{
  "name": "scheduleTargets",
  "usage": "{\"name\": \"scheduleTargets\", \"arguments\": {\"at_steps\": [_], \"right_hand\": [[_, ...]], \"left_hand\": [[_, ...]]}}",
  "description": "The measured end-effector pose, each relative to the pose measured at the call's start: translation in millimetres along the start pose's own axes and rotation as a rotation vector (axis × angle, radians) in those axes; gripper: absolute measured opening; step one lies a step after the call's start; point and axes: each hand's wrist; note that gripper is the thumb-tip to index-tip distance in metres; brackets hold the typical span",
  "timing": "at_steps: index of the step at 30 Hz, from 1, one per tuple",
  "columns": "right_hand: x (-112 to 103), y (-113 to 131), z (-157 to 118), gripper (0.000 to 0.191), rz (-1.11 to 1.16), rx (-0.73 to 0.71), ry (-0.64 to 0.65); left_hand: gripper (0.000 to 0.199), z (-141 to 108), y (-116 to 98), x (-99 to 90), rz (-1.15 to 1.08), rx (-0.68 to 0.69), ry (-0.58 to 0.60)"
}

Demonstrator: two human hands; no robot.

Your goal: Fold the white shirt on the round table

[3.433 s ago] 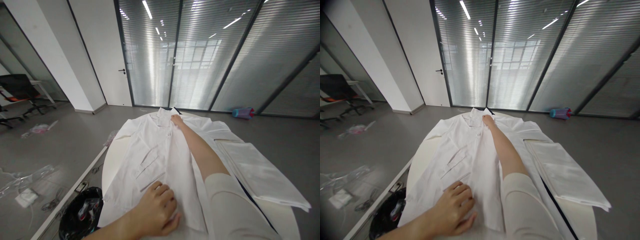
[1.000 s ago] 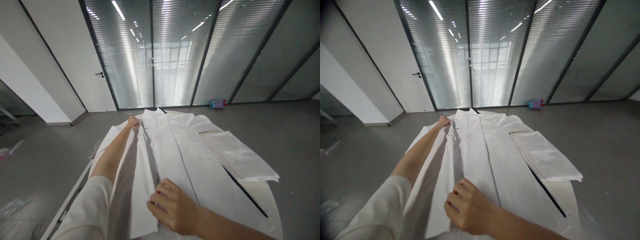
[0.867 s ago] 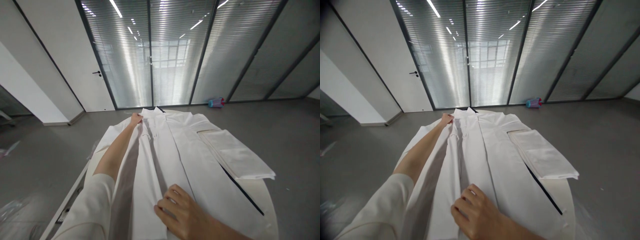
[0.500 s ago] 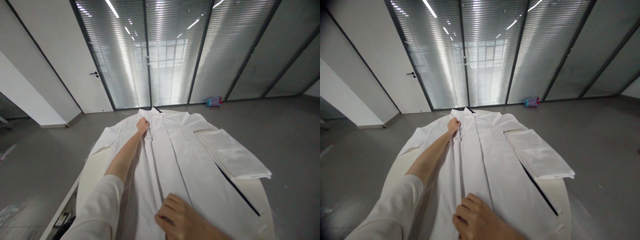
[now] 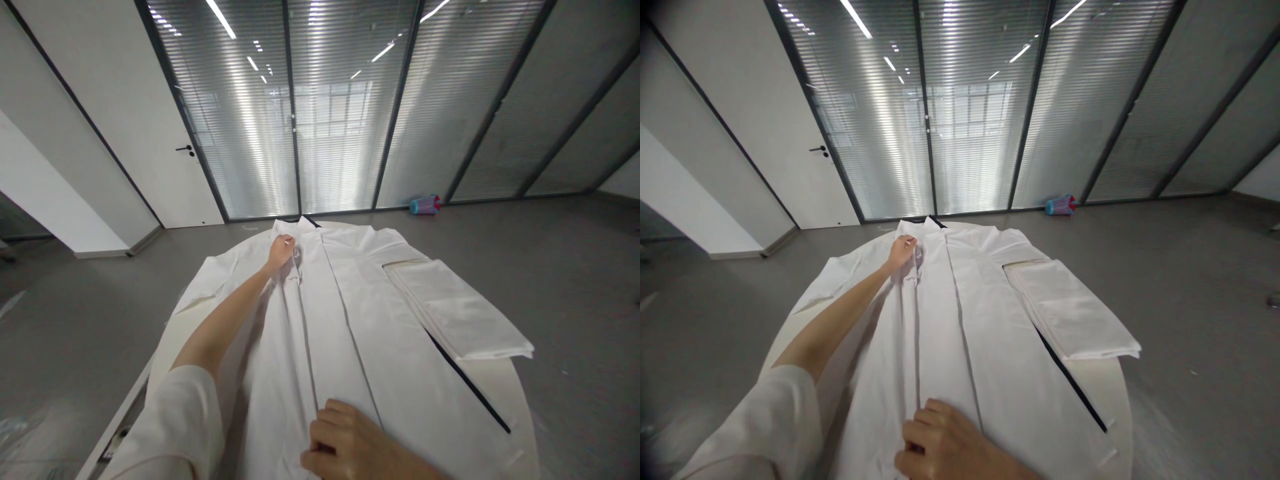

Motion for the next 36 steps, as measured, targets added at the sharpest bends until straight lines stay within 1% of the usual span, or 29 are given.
{"name": "scheduleTargets", "arguments": {"at_steps": [1,2,5,6,7,8,9,11,15,17,19,21,22,25,27,29,31,34,36], "right_hand": [[0,0,-1,0.017,0.024,0.01,0.011],[-1,0,-1,0.019,0.047,0.021,0.021],[-4,2,-2,0.019,0.105,0.063,0.048],[-5,3,-2,0.017,0.119,0.079,0.054],[-6,4,-1,0.016,0.128,0.095,0.057],[-6,5,0,0.014,0.135,0.105,0.057],[-7,6,1,0.013,0.138,0.109,0.055],[-8,8,3,0.012,0.133,0.112,0.05],[-9,10,7,0.013,0.098,0.105,0.047],[-9,10,8,0.014,0.082,0.095,0.053],[-8,9,7,0.014,0.084,0.088,0.061],[-8,8,6,0.015,0.092,0.085,0.066],[-7,8,5,0.015,0.094,0.084,0.068],[-7,7,3,0.017,0.102,0.069,0.081],[-8,6,3,0.02,0.113,0.046,0.093],[-10,6,4,0.024,0.118,0.022,0.103],[-12,5,4,0.026,0.119,0.007,0.111],[-11,3,4,0.026,0.106,-0.012,0.118],[-9,1,3,0.026,0.091,-0.015,0.117]], "left_hand": [[0.027,-5,4,-7.1,-0.037,0.094,0.029],[0.03,-11,8,-14.0,-0.08,0.22,0.078],[0.036,-29,22,-28.9,-0.192,0.652,0.224],[0.035,-34,24,-30.9,-0.201,0.747,0.245],[0.033,-38,25,-31.4,-0.187,0.793,0.25],[0.03,-41,24,-30.4,-0.157,0.807,0.249],[0.025,-44,21,-27.9,-0.114,0.801,0.251],[0.019,-51,11,-19.3,0.004,0.738,0.239],[0.013,-66,-12,4.4,0.237,0.514,0.155],[0.012,-68,-18,13.0,0.27,0.438,0.161],[0.017,-60,-19,16.3,0.252,0.406,0.21],[0.019,-42,-18,14.6,0.218,0.395,0.266],[0.019,-31,-16,12.8,0.201,0.388,0.276],[0.034,-1,-6,8.6,0.17,0.35,0.23],[0.04,12,3,10.4,0.172,0.319,0.194],[0.042,17,13,17.2,0.184,0.285,0.176],[0.045,19,20,28.0,0.194,0.243,0.161],[0.055,22,23,43.7,0.197,0.177,0.136],[0.055,26,21,47.3,0.18,0.15,0.115]]}}
Point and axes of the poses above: each hand's wrist, its own z-axis towards the middle knuckle, its own x-axis out of the palm, y = z × x, and after that the axes turned 5 degrees about z, right-handed
